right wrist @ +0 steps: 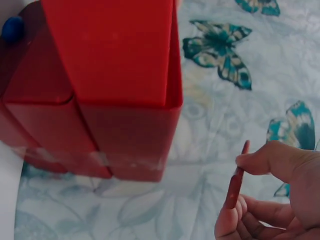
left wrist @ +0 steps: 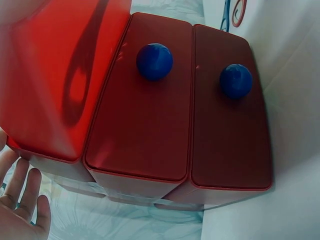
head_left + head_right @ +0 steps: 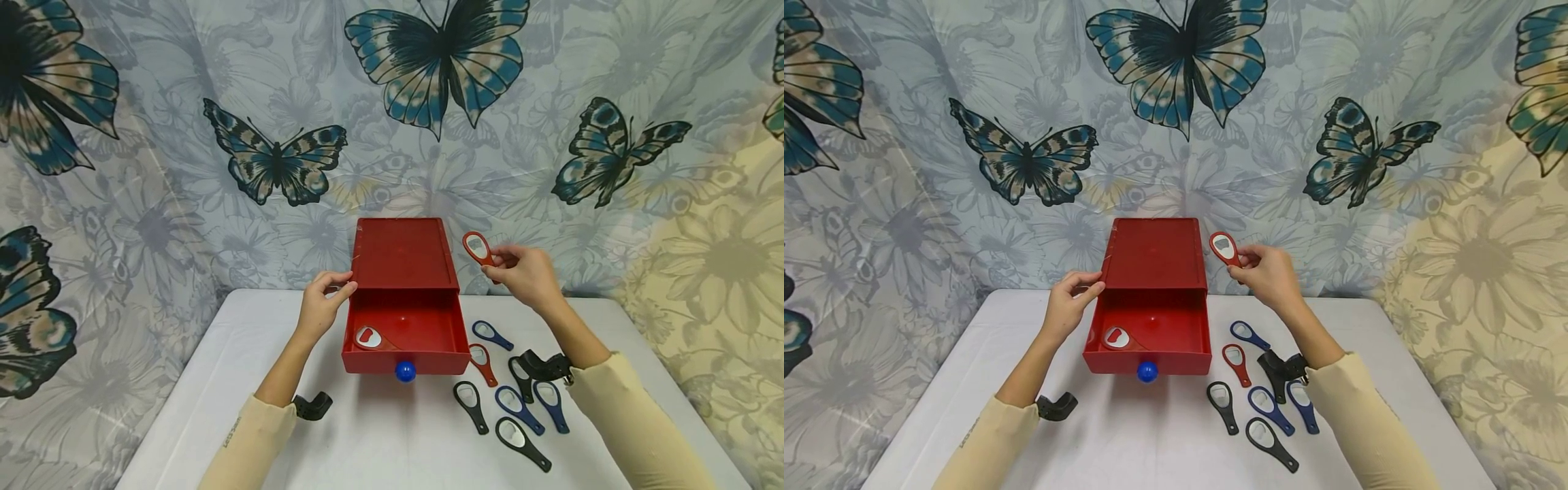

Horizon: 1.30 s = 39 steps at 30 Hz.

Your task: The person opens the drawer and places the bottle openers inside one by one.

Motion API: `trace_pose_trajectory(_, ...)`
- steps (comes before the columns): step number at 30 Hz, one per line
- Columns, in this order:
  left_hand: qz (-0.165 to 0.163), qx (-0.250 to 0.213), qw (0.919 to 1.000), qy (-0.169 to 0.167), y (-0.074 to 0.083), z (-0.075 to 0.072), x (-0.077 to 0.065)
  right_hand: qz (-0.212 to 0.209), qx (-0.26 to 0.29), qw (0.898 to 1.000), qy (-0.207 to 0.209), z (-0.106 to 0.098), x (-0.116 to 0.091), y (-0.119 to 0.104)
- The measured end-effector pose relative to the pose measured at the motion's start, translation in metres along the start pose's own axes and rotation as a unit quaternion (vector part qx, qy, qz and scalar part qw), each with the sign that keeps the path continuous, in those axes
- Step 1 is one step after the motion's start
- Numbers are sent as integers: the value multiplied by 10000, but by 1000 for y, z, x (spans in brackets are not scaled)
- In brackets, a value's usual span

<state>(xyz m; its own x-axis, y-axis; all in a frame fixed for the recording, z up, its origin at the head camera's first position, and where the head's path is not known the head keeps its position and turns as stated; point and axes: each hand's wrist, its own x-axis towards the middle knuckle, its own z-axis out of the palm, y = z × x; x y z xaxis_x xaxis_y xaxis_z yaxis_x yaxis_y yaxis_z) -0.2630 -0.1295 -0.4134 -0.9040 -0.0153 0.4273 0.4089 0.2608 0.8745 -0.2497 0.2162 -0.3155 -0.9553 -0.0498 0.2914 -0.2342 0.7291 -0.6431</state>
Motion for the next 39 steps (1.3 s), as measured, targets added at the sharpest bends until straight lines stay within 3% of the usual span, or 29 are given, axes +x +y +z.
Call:
trace_pose_trajectory(8,-36,92,9999,-113,33,-4,-8,-191,254,9993,-199,5,-7,-23)
trace_pose_trajectory(12,-22,112,9999,-118,38,-5,-8,-320,270,9986,-332,11,-10,-33)
trace_pose_trajectory(24,19,50,10000,-79,37,-4,-9,-738,395,9933,-799,37,-21,-55)
trace_pose_trajectory(31,-45,5,10000,-61,31,-2,-8,-749,444,9890,-1199,48,-27,-64)
trace_pose_trajectory(39,49,-40,10000,28,-2,0,-1,-714,290,9813,-1762,60,-30,-71)
